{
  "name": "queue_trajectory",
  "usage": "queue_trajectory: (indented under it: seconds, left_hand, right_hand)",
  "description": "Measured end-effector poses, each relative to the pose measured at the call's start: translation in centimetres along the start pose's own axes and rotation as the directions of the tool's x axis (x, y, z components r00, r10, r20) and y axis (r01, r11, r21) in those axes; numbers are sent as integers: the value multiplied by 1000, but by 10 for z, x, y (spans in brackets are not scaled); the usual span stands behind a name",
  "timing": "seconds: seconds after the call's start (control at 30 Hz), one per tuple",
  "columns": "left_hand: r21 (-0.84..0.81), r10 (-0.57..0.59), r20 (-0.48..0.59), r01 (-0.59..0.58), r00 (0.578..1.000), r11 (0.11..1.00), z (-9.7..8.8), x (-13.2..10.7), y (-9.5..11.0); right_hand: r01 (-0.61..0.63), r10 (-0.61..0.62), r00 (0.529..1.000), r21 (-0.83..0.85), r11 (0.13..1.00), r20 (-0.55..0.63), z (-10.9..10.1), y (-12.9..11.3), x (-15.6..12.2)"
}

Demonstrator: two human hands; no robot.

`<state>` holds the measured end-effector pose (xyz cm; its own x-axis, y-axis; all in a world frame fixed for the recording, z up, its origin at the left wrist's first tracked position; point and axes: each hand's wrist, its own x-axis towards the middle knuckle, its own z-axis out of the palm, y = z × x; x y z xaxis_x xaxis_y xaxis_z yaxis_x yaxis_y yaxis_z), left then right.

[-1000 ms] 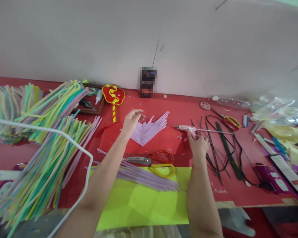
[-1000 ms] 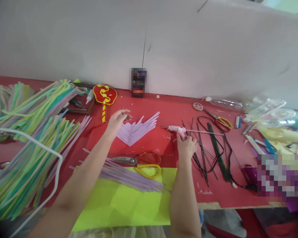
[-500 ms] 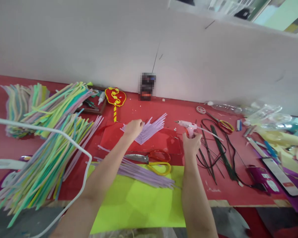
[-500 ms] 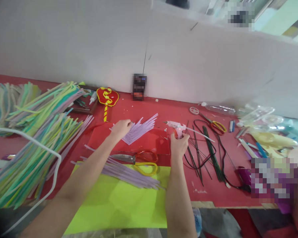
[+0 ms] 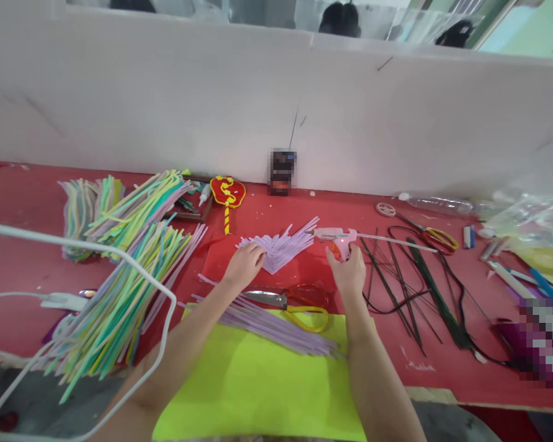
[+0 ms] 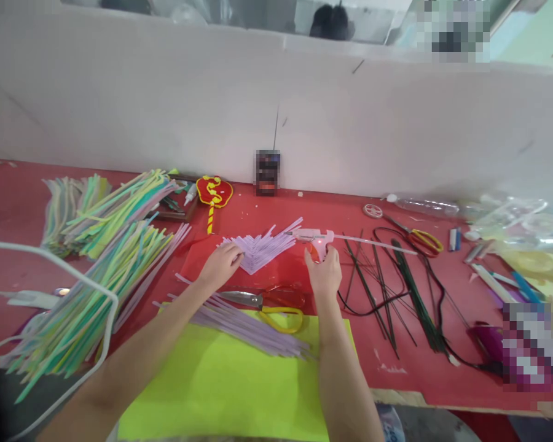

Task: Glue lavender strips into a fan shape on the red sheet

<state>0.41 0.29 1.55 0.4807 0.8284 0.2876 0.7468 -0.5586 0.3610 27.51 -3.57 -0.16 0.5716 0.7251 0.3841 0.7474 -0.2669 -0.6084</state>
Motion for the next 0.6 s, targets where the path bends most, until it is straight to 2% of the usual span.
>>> queue_trajectory:
  seconds: [0.23, 0.4, 0.5, 0.6]
  left_hand:
    - [-57, 21, -26, -23, 999, 998, 4, -13, -6]
    - [-51, 38, 1, -38, 999, 998, 5, -13, -7]
    - [-70, 101, 76, -95, 992, 993, 5, -14, -5]
    - [-100, 197, 183, -181, 963, 978, 3, -14, -2]
  right_hand:
    - [-31, 34, 991, -28, 999, 129, -1, -6, -4]
    - [20, -11, 972, -39, 999, 236, 3, -1, -6]
    - [48, -37, 957, -33, 998, 289, 7, 1, -8]
    - [64, -54, 951, -24, 998, 306, 11, 4, -10]
